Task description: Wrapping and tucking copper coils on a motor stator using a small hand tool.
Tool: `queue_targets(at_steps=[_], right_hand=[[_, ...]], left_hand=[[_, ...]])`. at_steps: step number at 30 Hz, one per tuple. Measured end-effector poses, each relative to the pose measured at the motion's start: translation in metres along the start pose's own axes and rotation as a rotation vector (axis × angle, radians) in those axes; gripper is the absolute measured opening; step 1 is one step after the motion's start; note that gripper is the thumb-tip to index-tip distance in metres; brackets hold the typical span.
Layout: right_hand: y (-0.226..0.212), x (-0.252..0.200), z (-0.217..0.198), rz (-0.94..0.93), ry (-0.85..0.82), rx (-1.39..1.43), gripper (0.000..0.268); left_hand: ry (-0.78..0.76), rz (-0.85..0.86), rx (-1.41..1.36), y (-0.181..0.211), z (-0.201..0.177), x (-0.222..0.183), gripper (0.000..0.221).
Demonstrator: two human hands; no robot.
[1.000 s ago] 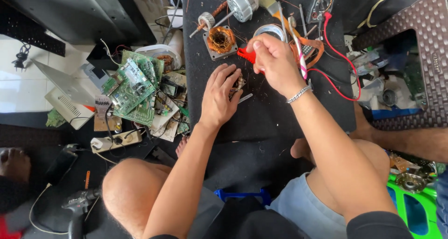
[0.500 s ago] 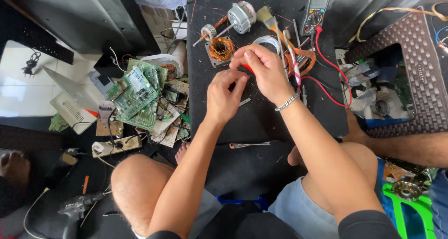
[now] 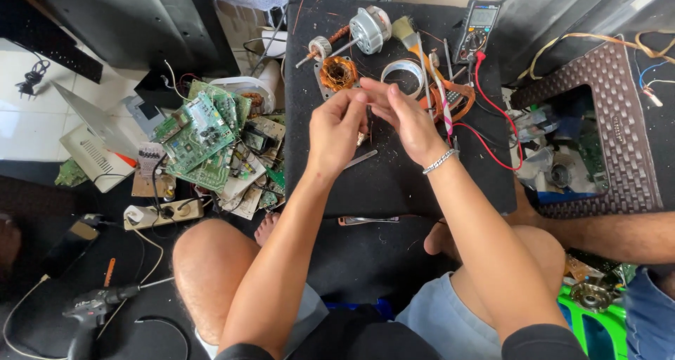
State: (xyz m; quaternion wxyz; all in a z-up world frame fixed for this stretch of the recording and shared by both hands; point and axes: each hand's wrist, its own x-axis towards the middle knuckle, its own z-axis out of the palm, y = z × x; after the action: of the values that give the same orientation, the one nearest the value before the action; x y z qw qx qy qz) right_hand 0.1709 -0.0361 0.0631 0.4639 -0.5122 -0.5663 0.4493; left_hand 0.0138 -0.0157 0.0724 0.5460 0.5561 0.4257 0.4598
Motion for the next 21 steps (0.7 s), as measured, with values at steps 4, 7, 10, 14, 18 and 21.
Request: queue_targets(at_steps=[4, 7, 10, 14, 18, 21], right_hand=[[0.004, -0.004, -0.012, 0.258, 0.006, -0.448, 0.061], [0.022, -0.007, -0.028, 0.363, 0.135, -0.642, 0.059], [0.021, -0.009, -0.036, 0.1, 0.155, -0.899, 0.043], [-0.021, -0.014, -0.032, -0.024, 0.151, -0.961, 0.028], [-0.041, -0.016, -0.024, -0.154, 0.109, -0.662, 0.033], [-0.028, -0.01, -0.002, -0.184, 0.086, -0.382, 0.023]], left_hand=[[0.08, 0.054, 0.018, 0.009, -0.016, -0.001, 0.025], [0.151, 0.129, 0.031, 0.01, -0.019, -0.002, 0.023], [0.141, 0.188, 0.006, 0.014, -0.024, -0.002, 0.025], [0.02, 0.297, 0.18, 0.01, -0.024, 0.001, 0.022], [-0.064, 0.357, 0.377, 0.008, -0.019, 0.002, 0.019], [-0.14, 0.419, 0.495, 0.013, -0.016, -0.001, 0.022]])
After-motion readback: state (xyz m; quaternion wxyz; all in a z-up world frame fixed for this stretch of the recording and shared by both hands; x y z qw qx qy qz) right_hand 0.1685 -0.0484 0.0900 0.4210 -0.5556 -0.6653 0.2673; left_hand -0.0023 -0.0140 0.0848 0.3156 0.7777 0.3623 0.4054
